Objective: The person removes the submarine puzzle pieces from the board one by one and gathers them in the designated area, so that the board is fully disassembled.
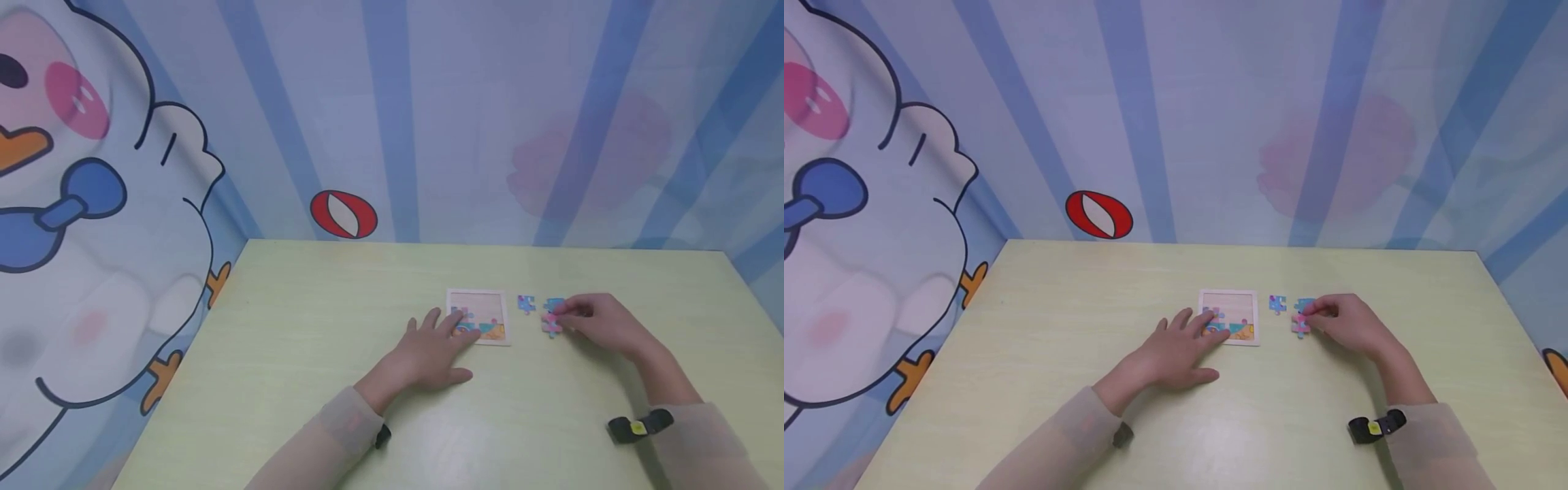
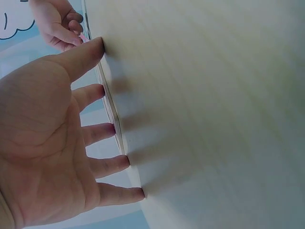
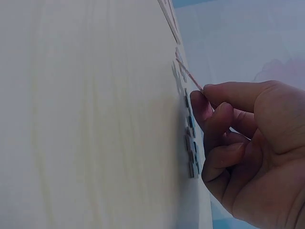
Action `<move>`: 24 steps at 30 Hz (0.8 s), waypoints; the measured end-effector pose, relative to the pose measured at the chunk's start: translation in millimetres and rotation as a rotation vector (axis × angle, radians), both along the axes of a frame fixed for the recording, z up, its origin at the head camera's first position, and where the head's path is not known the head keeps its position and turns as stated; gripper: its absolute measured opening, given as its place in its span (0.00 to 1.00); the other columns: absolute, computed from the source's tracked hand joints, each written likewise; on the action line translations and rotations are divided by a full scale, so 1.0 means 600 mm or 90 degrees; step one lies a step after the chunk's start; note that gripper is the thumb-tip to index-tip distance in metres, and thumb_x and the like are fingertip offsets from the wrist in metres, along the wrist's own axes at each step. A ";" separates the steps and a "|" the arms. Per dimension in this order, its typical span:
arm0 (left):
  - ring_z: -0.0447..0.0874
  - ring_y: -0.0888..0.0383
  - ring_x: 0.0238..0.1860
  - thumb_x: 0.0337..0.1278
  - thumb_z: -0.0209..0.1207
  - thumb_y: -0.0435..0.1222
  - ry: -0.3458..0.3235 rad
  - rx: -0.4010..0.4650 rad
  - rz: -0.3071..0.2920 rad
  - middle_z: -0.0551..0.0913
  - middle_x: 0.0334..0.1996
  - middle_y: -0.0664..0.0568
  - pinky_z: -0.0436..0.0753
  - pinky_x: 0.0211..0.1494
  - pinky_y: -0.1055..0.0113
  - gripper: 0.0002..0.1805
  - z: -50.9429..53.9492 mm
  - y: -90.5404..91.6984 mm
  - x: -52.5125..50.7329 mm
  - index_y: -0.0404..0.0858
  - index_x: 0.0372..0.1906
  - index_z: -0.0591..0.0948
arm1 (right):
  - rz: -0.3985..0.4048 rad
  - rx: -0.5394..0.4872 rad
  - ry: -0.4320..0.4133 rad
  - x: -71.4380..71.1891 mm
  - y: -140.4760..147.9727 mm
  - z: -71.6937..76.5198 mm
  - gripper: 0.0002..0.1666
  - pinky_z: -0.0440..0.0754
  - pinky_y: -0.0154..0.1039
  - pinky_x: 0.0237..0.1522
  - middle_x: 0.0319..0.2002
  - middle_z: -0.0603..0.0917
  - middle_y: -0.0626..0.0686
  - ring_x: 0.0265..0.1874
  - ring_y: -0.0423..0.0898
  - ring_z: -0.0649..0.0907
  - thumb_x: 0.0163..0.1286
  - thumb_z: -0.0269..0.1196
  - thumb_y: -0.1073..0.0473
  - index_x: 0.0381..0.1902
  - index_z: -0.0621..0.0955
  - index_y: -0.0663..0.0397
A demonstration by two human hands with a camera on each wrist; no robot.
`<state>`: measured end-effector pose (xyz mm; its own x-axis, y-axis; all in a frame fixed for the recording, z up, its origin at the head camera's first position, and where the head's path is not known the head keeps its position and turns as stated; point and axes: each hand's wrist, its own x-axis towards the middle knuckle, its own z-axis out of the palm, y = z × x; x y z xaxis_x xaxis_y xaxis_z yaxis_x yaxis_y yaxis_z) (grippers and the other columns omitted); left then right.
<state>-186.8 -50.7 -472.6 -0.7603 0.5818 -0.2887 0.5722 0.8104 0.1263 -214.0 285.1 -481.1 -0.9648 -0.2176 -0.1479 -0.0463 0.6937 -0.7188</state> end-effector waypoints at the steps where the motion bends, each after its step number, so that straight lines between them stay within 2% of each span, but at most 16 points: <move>1: 0.47 0.41 0.81 0.71 0.56 0.63 0.000 -0.001 0.000 0.46 0.84 0.55 0.59 0.74 0.33 0.39 0.000 0.000 0.000 0.66 0.82 0.58 | 0.001 0.003 0.000 0.000 0.002 -0.001 0.17 0.79 0.38 0.36 0.46 0.87 0.56 0.41 0.50 0.80 0.75 0.67 0.52 0.52 0.87 0.60; 6: 0.47 0.41 0.81 0.71 0.55 0.63 -0.001 -0.004 0.000 0.46 0.84 0.55 0.59 0.74 0.33 0.39 0.000 0.000 -0.001 0.65 0.82 0.58 | 0.002 0.017 0.000 0.002 0.011 -0.003 0.17 0.79 0.40 0.38 0.49 0.86 0.59 0.44 0.52 0.79 0.75 0.67 0.53 0.51 0.87 0.59; 12: 0.47 0.41 0.81 0.71 0.55 0.63 -0.001 -0.004 -0.002 0.46 0.84 0.55 0.59 0.74 0.33 0.40 0.001 0.000 -0.001 0.65 0.82 0.57 | 0.005 0.036 0.009 0.005 0.022 -0.006 0.14 0.80 0.46 0.45 0.54 0.85 0.64 0.51 0.59 0.81 0.75 0.66 0.56 0.51 0.88 0.59; 16: 0.46 0.41 0.81 0.71 0.55 0.63 -0.003 -0.001 -0.002 0.46 0.84 0.54 0.59 0.74 0.33 0.40 0.000 0.000 -0.001 0.65 0.82 0.58 | 0.003 0.046 0.010 0.006 0.024 -0.004 0.13 0.80 0.47 0.45 0.55 0.84 0.66 0.51 0.60 0.81 0.75 0.66 0.56 0.50 0.88 0.58; 24: 0.47 0.41 0.81 0.71 0.55 0.63 -0.003 -0.001 -0.002 0.46 0.84 0.54 0.59 0.74 0.33 0.39 -0.003 0.000 -0.002 0.65 0.82 0.58 | 0.009 0.054 0.034 0.006 0.019 -0.005 0.10 0.80 0.50 0.48 0.50 0.86 0.60 0.51 0.58 0.81 0.73 0.68 0.57 0.47 0.89 0.55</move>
